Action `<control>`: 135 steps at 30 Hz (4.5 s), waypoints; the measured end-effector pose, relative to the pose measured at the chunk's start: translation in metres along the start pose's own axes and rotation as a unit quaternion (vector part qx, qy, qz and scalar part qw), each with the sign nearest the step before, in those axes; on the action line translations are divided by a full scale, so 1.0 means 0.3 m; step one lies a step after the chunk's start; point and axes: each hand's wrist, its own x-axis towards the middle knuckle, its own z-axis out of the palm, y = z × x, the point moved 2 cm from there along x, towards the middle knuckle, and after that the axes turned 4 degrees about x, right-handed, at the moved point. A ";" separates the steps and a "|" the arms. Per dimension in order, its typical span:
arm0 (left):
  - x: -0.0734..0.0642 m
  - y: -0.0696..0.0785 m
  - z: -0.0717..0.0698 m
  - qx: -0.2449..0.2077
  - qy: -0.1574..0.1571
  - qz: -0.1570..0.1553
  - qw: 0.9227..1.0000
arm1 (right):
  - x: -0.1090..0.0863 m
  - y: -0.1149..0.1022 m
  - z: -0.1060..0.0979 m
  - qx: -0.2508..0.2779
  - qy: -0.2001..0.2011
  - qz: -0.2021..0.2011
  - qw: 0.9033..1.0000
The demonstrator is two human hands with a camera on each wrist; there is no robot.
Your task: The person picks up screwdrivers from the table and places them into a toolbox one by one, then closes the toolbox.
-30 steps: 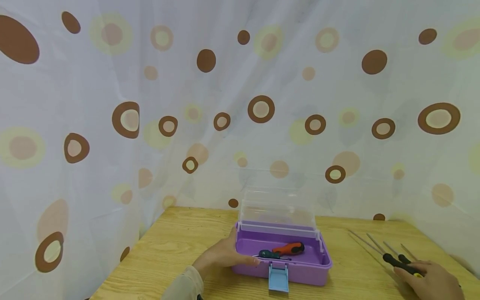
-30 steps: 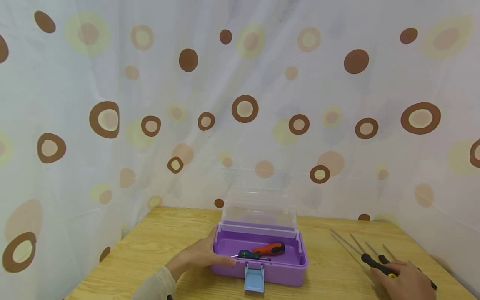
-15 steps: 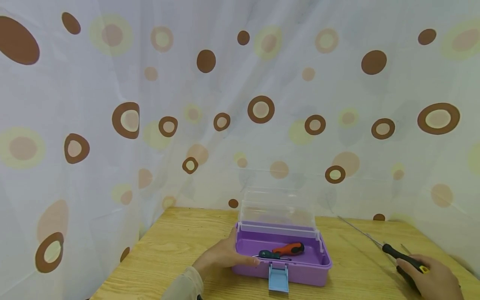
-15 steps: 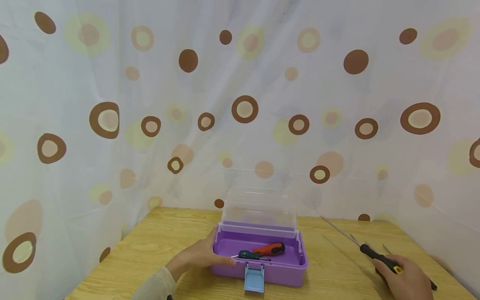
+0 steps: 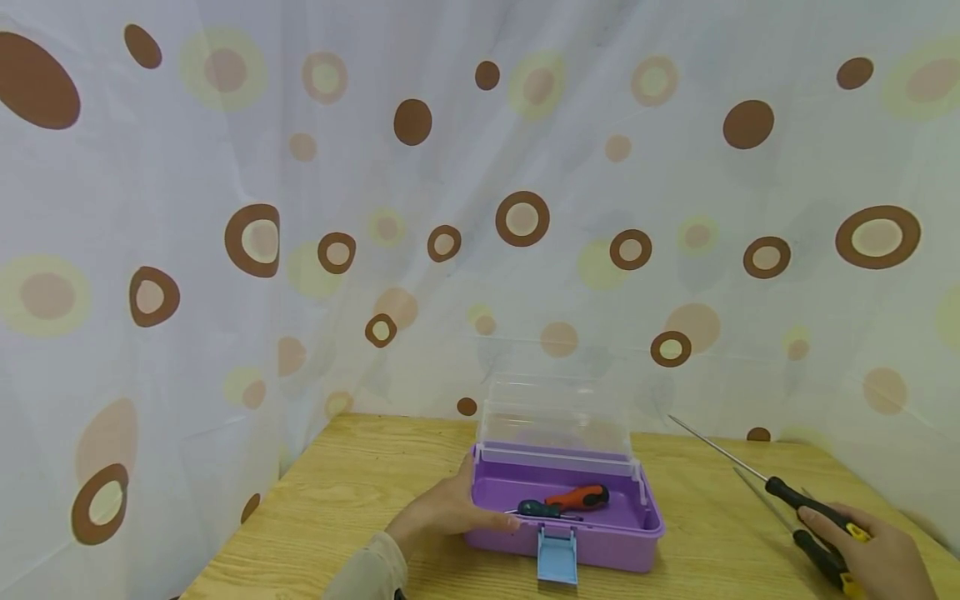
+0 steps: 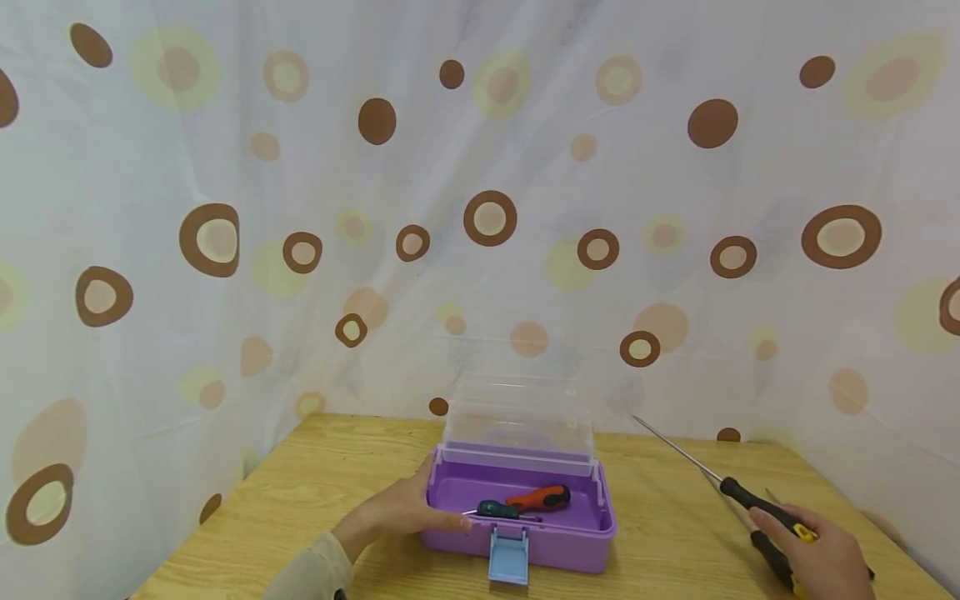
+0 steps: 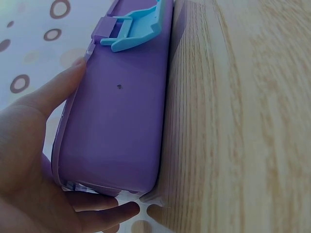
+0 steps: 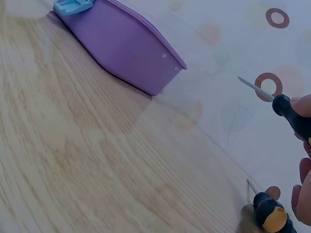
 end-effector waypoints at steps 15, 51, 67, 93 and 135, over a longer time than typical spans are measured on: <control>-0.003 0.004 -0.001 0.007 0.003 -0.003 1.000 | 0.000 -0.037 -0.002 0.276 -0.122 0.014 0.953; -0.001 -0.005 -0.002 0.013 0.005 -0.010 1.000 | -0.029 -0.213 0.137 0.400 -0.225 -0.027 0.888; -0.003 -0.002 -0.003 -0.001 0.004 -0.006 1.000 | -0.053 -0.323 0.265 0.295 -0.237 -0.044 0.925; -0.006 -0.011 0.002 0.003 0.010 -0.025 1.000 | -0.074 -0.413 0.345 0.238 -0.276 -0.093 0.927; -0.003 -0.005 -0.006 0.014 0.004 -0.015 1.000 | -0.072 -0.474 0.338 0.266 -0.276 -0.167 0.908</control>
